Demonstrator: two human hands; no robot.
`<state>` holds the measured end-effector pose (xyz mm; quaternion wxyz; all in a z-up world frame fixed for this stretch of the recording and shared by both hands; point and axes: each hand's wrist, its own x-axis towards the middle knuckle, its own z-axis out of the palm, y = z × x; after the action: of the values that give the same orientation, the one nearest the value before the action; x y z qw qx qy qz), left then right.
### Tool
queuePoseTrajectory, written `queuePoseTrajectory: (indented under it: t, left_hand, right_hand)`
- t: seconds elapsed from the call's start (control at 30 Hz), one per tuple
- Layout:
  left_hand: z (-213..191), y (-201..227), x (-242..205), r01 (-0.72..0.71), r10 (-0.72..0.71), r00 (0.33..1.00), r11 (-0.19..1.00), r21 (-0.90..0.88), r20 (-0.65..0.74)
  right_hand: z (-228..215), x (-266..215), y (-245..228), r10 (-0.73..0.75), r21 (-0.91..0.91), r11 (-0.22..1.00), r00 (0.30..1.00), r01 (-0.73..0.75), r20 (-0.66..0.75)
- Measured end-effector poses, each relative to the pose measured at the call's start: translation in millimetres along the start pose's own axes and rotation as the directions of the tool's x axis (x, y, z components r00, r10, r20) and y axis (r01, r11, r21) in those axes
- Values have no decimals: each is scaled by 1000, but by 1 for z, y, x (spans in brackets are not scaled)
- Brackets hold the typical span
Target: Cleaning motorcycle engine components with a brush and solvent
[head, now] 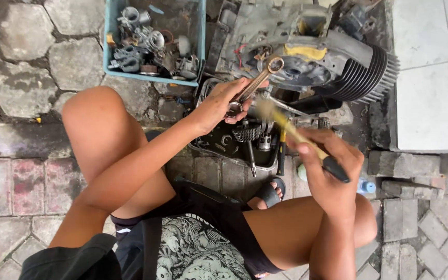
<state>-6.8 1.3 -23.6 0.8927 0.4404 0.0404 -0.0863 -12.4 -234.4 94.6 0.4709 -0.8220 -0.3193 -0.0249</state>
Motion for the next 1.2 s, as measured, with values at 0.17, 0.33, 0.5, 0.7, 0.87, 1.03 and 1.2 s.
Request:
queuePoseTrajectory:
  t: [0.17,0.33,0.5,0.7,0.87,1.03,1.2]
  left_hand:
    - [2,-18,1,57,-56,998,998,-16,38]
    - [11,1,-3,-10,-2,992,995,96,127]
    - [22,25,-13,-2,-69,989,874,487,128]
    - [23,13,-17,-154,77,979,891,427,191]
    - [23,11,-20,4,-33,998,893,450,57]
    - [23,14,-19,-152,107,988,800,581,110]
    - [17,-2,-19,-134,108,990,931,338,93]
  right_hand:
    - [8,-4,-1,-101,-65,993,994,103,31]
    - [11,-6,-21,-168,-140,974,983,178,77]
    - [6,-15,-22,-127,-91,984,956,156,263]
    - [7,-20,-24,-183,-182,954,942,239,280]
    - [7,-30,-7,-211,-266,926,952,267,223]
    - [12,-15,-28,-203,-20,974,901,227,383]
    - [15,-31,-8,-268,-322,891,944,320,195]
